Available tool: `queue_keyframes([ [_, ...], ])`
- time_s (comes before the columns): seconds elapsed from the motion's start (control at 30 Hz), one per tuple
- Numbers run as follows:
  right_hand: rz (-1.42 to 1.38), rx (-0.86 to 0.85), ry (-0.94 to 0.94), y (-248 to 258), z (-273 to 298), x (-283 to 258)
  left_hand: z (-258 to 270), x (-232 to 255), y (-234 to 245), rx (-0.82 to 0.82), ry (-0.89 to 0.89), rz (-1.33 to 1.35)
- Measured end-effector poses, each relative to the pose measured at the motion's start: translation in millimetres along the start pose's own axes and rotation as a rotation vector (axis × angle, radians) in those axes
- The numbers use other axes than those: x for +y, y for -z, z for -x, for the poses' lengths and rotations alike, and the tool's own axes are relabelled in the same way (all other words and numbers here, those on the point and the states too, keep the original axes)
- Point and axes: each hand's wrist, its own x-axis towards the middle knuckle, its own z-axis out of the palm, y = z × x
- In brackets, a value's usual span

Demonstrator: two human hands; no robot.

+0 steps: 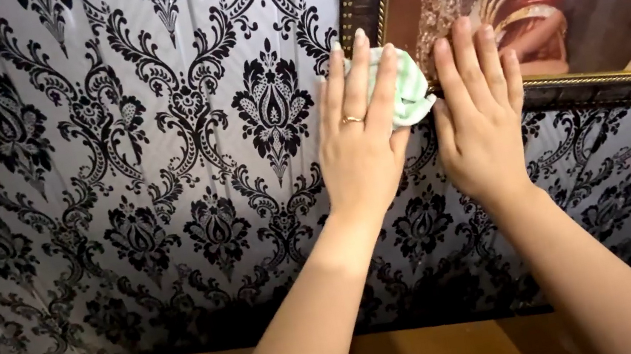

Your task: The person wipes a dark wooden headboard and a framed photograph with a red cloth, then switches to a green cloth to continue cleaning the frame and headboard. The person dips the cloth into a white cup of water on a glass side table and resumes wiping.

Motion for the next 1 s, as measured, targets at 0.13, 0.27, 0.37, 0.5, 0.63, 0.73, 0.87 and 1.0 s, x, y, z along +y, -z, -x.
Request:
queue_keyframes([
  [0.13, 0.009, 0.004, 0.009, -0.9, 0.8, 0.2, -8.3, -0.1, 2.9, -0.033, 0.014, 0.046],
  [0.27, -0.01, -0.016, -0.008, 6.7, -1.5, -6.7, -23.5, 1.3, 7.2, -0.087, 0.002, -0.016],
  [0.37, -0.032, -0.036, -0.019, 9.5, -2.6, -7.8, -50.2, 2.4, 0.4, -0.158, -0.002, -0.156],
  [0.5, -0.009, -0.044, -0.018, 10.8, -3.6, -6.9, -101.0, 8.9, -0.7, -0.249, -0.024, -0.676],
  [0.63, -0.016, -0.045, -0.009, 12.4, -3.5, -7.3, -130.5, -1.2, -15.4, -0.087, -0.045, -0.316],
  [0.73, -0.027, -0.035, -0.007, 13.8, -3.9, -9.3, -131.4, -0.3, -10.8, 0.038, -0.041, -0.125],
  [0.87, -0.023, -0.029, -0.011, 14.2, -4.1, -9.2, -119.0, -4.9, -14.4, -0.038, -0.032, -0.172],
  [1.0, -0.027, -0.032, -0.02, 14.9, -4.1, -11.6, -91.3, -11.6, -13.6, -0.116, -0.017, -0.122],
])
